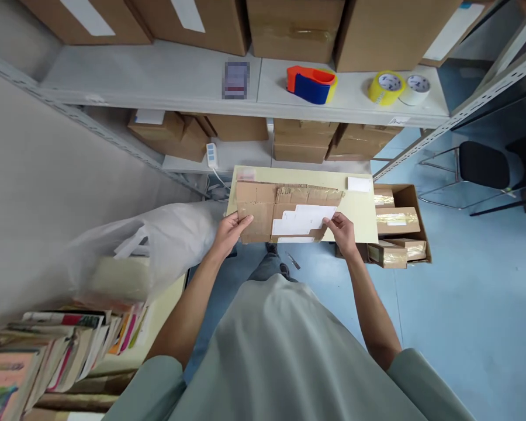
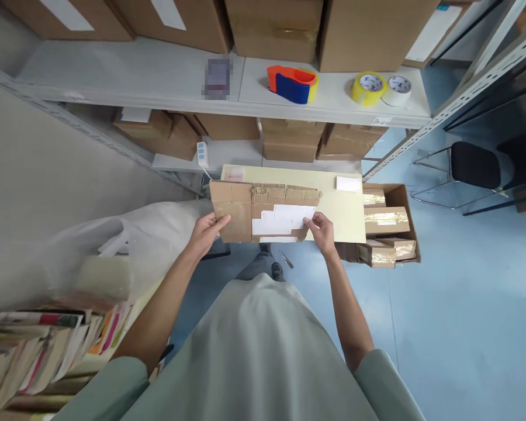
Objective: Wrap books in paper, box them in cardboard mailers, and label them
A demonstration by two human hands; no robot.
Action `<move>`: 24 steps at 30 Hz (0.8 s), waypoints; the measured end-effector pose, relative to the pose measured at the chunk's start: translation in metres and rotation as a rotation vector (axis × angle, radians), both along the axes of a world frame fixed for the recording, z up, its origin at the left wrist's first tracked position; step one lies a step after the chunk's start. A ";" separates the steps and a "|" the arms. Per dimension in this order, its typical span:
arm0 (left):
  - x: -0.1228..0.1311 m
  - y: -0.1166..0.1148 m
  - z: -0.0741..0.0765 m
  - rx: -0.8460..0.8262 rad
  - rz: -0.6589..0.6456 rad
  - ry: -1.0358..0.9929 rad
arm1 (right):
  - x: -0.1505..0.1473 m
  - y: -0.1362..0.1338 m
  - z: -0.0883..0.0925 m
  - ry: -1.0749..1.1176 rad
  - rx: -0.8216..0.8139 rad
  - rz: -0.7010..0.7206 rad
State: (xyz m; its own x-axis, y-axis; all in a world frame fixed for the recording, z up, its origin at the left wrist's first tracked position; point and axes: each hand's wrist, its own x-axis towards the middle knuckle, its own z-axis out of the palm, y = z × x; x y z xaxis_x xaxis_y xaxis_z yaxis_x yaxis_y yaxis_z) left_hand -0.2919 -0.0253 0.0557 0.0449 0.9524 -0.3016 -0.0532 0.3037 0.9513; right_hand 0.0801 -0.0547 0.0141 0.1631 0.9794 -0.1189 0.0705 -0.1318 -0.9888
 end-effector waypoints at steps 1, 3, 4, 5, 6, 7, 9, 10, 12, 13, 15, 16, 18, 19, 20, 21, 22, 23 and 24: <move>0.003 0.012 -0.007 -0.002 -0.020 0.006 | 0.003 0.004 -0.003 -0.011 -0.004 -0.022; 0.010 0.035 -0.023 -0.008 -0.070 0.019 | 0.009 0.011 -0.007 -0.041 -0.017 -0.069; 0.013 0.047 -0.032 -0.010 -0.100 0.027 | 0.011 0.014 -0.009 -0.054 -0.026 -0.094; 0.016 0.058 -0.041 -0.011 -0.132 0.033 | 0.013 0.017 -0.010 -0.063 -0.037 -0.114; 0.019 0.069 -0.050 -0.011 -0.162 0.037 | 0.015 0.019 -0.012 -0.070 -0.051 -0.130; 0.023 0.080 -0.058 -0.012 -0.186 0.037 | 0.016 0.022 -0.013 -0.078 -0.066 -0.141; 0.031 0.099 -0.075 -0.018 -0.219 0.039 | 0.016 0.027 -0.015 -0.110 -0.100 -0.154; 0.035 0.107 -0.083 -0.024 -0.228 0.045 | 0.016 0.029 -0.017 -0.134 -0.119 -0.158; 0.042 0.122 -0.097 -0.032 -0.241 0.069 | 0.015 0.036 -0.021 -0.176 -0.155 -0.168; 0.044 0.129 -0.103 -0.033 -0.250 0.082 | 0.014 0.039 -0.024 -0.188 -0.172 -0.171; 0.048 0.139 -0.113 -0.029 -0.277 0.102 | 0.012 0.047 -0.030 -0.197 -0.196 -0.173; 0.050 0.144 -0.117 -0.025 -0.293 0.109 | 0.011 0.051 -0.033 -0.199 -0.203 -0.176; 0.054 0.150 -0.125 -0.019 -0.321 0.118 | 0.009 0.058 -0.041 -0.206 -0.214 -0.175; 0.056 0.153 -0.128 -0.019 -0.327 0.121 | 0.008 0.062 -0.045 -0.209 -0.220 -0.173; 0.059 0.155 -0.132 -0.019 -0.326 0.120 | 0.007 0.065 -0.049 -0.212 -0.226 -0.172; 0.063 0.157 -0.135 -0.021 -0.318 0.116 | 0.006 0.068 -0.053 -0.215 -0.234 -0.168; 0.067 0.159 -0.138 -0.025 -0.303 0.113 | 0.006 0.071 -0.057 -0.218 -0.243 -0.163; 0.071 0.161 -0.141 -0.029 -0.284 0.114 | 0.006 0.073 -0.061 -0.221 -0.254 -0.157; 0.075 0.162 -0.143 -0.035 -0.264 0.116 | 0.007 0.075 -0.065 -0.223 -0.268 -0.151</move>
